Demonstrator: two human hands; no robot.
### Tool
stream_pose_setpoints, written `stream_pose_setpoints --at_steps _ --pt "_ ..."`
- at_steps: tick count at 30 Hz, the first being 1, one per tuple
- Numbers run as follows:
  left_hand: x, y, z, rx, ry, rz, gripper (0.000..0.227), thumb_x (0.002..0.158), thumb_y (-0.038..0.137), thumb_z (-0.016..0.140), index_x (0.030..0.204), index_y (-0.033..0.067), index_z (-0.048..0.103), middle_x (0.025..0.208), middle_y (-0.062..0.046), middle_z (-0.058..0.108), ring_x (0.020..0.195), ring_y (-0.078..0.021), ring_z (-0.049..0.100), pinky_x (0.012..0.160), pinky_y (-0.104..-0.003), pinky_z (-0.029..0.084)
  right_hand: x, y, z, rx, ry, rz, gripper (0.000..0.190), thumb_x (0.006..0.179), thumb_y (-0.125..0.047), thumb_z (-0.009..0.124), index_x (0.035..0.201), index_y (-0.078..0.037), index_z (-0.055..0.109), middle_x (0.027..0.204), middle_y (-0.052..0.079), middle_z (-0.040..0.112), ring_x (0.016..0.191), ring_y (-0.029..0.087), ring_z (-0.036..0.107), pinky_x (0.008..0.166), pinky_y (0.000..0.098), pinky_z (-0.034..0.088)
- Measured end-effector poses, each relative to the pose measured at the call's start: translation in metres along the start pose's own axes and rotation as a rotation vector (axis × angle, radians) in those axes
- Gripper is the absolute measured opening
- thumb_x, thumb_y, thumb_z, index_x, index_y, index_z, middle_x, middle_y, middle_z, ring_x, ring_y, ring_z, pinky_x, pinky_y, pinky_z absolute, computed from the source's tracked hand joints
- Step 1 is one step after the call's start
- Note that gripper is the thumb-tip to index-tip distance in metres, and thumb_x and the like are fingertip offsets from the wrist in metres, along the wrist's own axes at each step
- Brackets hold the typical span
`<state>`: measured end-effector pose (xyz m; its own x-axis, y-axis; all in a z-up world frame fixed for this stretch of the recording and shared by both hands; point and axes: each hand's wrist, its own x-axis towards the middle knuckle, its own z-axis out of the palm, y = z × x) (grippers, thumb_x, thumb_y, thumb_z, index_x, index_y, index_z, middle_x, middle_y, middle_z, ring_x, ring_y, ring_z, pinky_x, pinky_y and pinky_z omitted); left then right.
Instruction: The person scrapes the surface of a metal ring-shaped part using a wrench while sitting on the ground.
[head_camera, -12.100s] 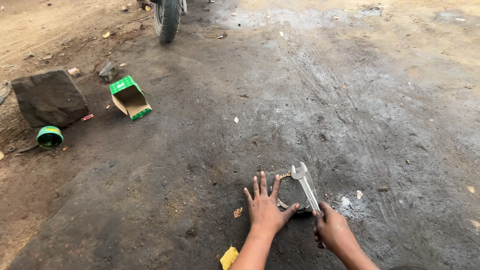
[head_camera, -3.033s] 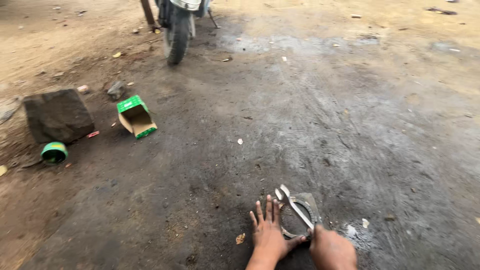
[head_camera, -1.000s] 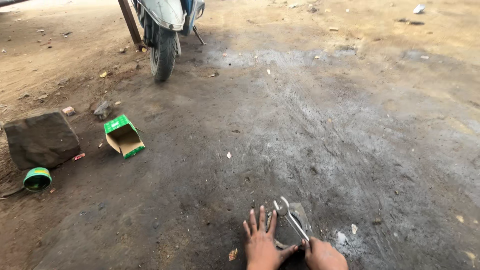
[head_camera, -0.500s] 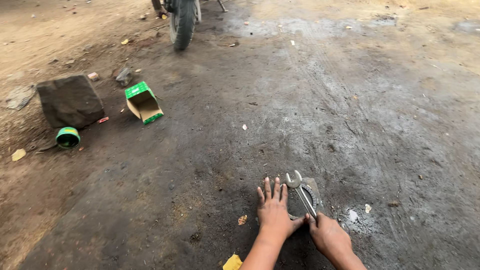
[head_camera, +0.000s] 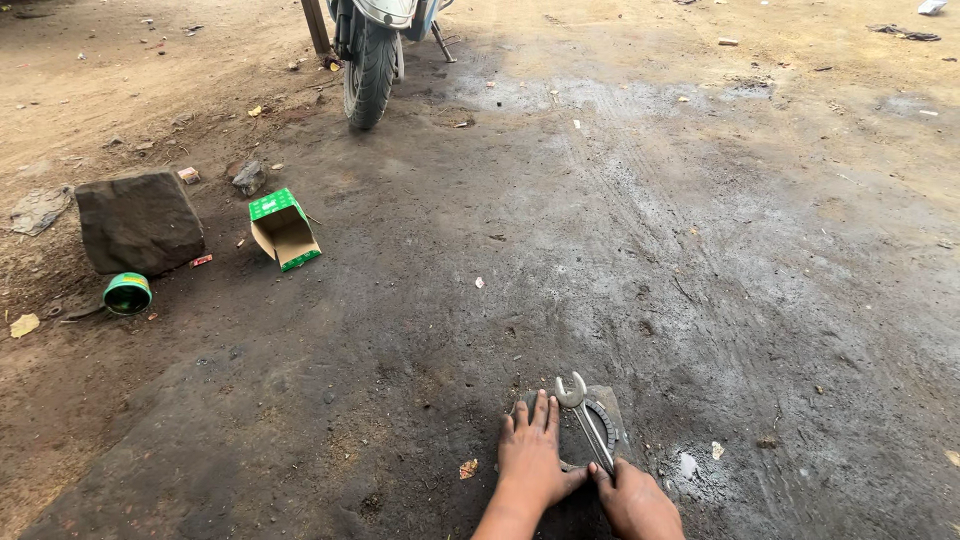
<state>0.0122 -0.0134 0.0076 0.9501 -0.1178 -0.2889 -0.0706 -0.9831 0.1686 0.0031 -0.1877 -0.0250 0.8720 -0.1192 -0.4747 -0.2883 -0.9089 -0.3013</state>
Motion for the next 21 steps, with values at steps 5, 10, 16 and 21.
stream_pose_setpoints --at_steps 5,10,16,21 --pt "0.002 -0.005 -0.008 0.038 -0.005 0.031 0.127 0.074 0.089 0.055 0.164 0.0064 0.017 0.17 -0.011 0.02 0.152 -0.0373 0.023 0.121 -0.05 0.023 0.0 -0.004 -0.002 -0.025 -0.019 0.028 0.055 0.097 -0.061 0.05 0.117 -0.012 0.065 0.117 0.017 0.074 0.117 0.034 0.07 0.102 0.0465 0.054" --pt "0.003 0.0 -0.011 0.049 -0.004 0.013 0.127 0.075 0.09 0.054 0.163 0.0046 0.019 0.17 -0.013 0.019 0.153 -0.0377 0.02 0.121 -0.052 0.021 -0.001 -0.005 -0.002 -0.014 -0.016 0.05 0.051 0.099 -0.059 0.046 0.118 -0.015 0.066 0.118 0.016 0.074 0.117 0.034 0.07 0.101 0.0469 0.054" --pt "0.006 -0.001 -0.005 0.045 -0.018 0.024 0.127 0.077 0.091 0.051 0.161 0.0033 0.017 0.17 -0.015 0.013 0.156 -0.0391 0.012 0.123 -0.055 0.013 -0.005 -0.007 -0.004 -0.005 0.009 0.043 0.05 0.1 -0.057 0.047 0.118 -0.016 0.068 0.117 0.016 0.075 0.116 0.034 0.07 0.1 0.0464 0.054" --pt "0.009 -0.002 0.004 0.049 0.024 0.031 0.129 0.077 0.088 0.056 0.162 0.0008 0.014 0.17 -0.017 0.013 0.154 -0.0408 0.014 0.123 -0.056 0.012 -0.015 -0.011 -0.018 0.216 -0.089 0.108 0.047 0.098 -0.053 0.051 0.12 -0.017 0.071 0.095 0.018 0.084 0.085 0.031 0.084 0.086 0.0439 0.062"
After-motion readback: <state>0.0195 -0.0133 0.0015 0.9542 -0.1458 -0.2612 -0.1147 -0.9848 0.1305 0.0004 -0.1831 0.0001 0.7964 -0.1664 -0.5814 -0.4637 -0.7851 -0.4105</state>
